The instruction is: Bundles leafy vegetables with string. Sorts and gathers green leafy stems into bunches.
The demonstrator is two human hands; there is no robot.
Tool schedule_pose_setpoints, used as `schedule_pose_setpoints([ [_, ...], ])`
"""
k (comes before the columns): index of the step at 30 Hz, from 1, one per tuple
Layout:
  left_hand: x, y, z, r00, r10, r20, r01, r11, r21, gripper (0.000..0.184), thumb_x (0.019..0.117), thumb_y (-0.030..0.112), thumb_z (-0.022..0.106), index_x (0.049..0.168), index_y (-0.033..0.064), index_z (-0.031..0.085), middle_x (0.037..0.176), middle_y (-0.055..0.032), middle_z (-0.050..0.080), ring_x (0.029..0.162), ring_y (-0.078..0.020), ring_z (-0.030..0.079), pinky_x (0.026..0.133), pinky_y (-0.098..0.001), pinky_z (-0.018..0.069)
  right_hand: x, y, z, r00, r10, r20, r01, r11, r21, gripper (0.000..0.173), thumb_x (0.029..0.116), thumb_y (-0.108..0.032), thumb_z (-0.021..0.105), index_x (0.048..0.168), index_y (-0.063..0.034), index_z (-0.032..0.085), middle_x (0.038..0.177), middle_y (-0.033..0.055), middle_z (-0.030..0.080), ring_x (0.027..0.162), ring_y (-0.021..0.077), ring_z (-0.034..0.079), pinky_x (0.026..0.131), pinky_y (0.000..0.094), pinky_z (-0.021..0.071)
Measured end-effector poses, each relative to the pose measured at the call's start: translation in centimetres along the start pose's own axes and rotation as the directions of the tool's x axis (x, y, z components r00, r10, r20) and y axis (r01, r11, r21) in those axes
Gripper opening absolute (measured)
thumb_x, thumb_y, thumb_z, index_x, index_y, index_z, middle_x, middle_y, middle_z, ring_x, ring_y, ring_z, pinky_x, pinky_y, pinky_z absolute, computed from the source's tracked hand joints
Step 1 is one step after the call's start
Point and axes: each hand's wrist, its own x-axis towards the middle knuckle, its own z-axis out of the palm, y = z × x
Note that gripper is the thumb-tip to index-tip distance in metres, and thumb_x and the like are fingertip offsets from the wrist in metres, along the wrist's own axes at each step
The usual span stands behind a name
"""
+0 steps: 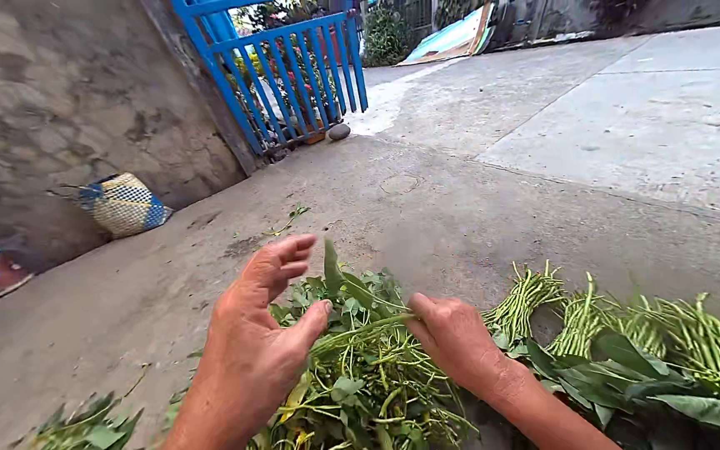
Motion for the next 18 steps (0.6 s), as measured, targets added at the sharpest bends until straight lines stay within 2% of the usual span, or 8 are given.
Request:
schedule_pose_setpoints([
  [1, -2.1, 0.3, -1.8, 0.995, 0.001, -0.097, 0.004, 0.998, 0.058, 0.066, 0.0811, 0.027, 0.079, 0.143, 0.0233, 0.056, 0.139, 0.0025, 0.06, 0.125, -0.0187, 0.062, 0.1, -0.0404, 0.0584, -0.1, -1.9, -0.8, 0.98, 0.079, 0.181, -0.118, 0.97, 0.214, 0.026, 0.1014, -0.032, 0.056, 0.1, -0.0092, 0.068, 0.074, 0.0055, 0.066, 0.071, 0.0239, 0.068, 0.072, 0.0501, 0.057],
  [2, -4.6, 0.4, -3.4, 0.98, 0.025, -0.199, -0.008, 0.996, 0.087, 0.066, 0.0845, 0.029, 0.078, 0.145, 0.0186, 0.054, 0.141, -0.0015, 0.058, 0.126, -0.0215, 0.061, 0.099, -0.0422, 0.0584, -0.1, -3.9, -1.5, 0.938, 0.102, 0.331, -0.225, 0.906, 0.358, 0.033, 0.1025, -0.038, 0.054, 0.114, -0.0094, 0.066, 0.083, 0.0073, 0.068, 0.078, 0.0245, 0.069, 0.075, 0.0497, 0.0569],
  [4, -10.5, 0.5, -5.6, 0.937, 0.036, -0.348, -0.021, 0.999, 0.047, 0.041, 0.0892, 0.016, 0.076, 0.127, 0.007, 0.062, 0.121, -0.0058, 0.067, 0.108, -0.0198, 0.068, 0.087, -0.0387, 0.0628, -0.5, -7.8, -2.1, 0.884, 0.034, 0.467, -0.321, 0.77, 0.551, 0.043, 0.1034, -0.041, 0.052, 0.134, -0.0116, 0.059, 0.094, 0.0075, 0.068, 0.084, 0.0205, 0.067, 0.08, 0.044, 0.0565],
  [6, -16.4, 1.0, -6.9, 0.927, -0.105, -0.361, 0.084, 0.994, -0.073, 0.019, 0.0921, 0.004, 0.071, 0.111, 0.0064, 0.068, 0.105, 0.0006, 0.07, 0.093, -0.0097, 0.07, 0.08, -0.0302, 0.063, -1.1, -12.1, -2.4, 0.875, -0.057, 0.481, -0.346, 0.622, 0.702, 0.043, 0.1067, -0.033, 0.046, 0.143, -0.0121, 0.057, 0.094, 0.0056, 0.067, 0.077, 0.0149, 0.063, 0.07, 0.0348, 0.0547],
  [8, -20.6, 1.1, -7.9, 0.886, -0.314, -0.34, 0.232, 0.937, -0.262, 0.017, 0.094, -0.004, 0.065, 0.11, 0.0016, 0.068, 0.1, 0.0002, 0.072, 0.085, -0.0092, 0.072, 0.076, -0.0285, 0.0635, -2.1, -16.6, -2.6, 0.87, -0.114, 0.48, -0.382, 0.462, 0.801, 0.041, 0.108, -0.024, 0.043, 0.145, -0.0111, 0.055, 0.09, 0.002, 0.064, 0.062, 0.0101, 0.055, 0.055, 0.0267, 0.0478],
  [11, -24.1, 0.4, -9.9, 0.756, -0.574, -0.313, 0.394, 0.782, -0.483, 0.019, 0.0995, -0.002, 0.058, 0.116, -0.0041, 0.067, 0.099, -0.0098, 0.075, 0.08, -0.0168, 0.074, 0.068, -0.0306, 0.0633, -4.6, -22.8, -1.7, 0.859, -0.175, 0.482, -0.413, 0.32, 0.853, 0.037, 0.1059, -0.017, 0.046, 0.141, -0.0072, 0.053, 0.091, 0.0026, 0.065, 0.058, 0.0108, 0.056, 0.05, 0.0262, 0.0485],
  [14, -26.9, -0.6, -11.6, 0.694, -0.662, -0.284, 0.422, 0.693, -0.585, 0.028, 0.1032, 0.003, 0.054, 0.128, -0.0047, 0.062, 0.108, -0.0175, 0.073, 0.088, -0.0263, 0.074, 0.068, -0.037, 0.0636, -8.3, -28.1, -0.2, 0.817, -0.224, 0.531, -0.481, 0.24, 0.843, 0.036, 0.1049, -0.012, 0.047, 0.14, -0.0039, 0.049, 0.095, 0.0053, 0.068, 0.062, 0.0134, 0.061, 0.053, 0.0288, 0.0538],
  [18, -31.0, -2.1, -13.1, 0.596, -0.737, -0.318, 0.403, 0.617, -0.675, 0.028, 0.0983, 0.001, 0.06, 0.126, -0.0063, 0.063, 0.103, -0.0191, 0.073, 0.086, -0.0272, 0.074, 0.065, -0.0367, 0.0633, -13.9, -33.2, 3.0, 0.846, -0.166, 0.507, -0.48, 0.177, 0.859, 0.032, 0.1023, -0.004, 0.052, 0.134, 0.0018, 0.053, 0.096, 0.0081, 0.069, 0.068, 0.014, 0.063, 0.056, 0.0285, 0.0536],
])
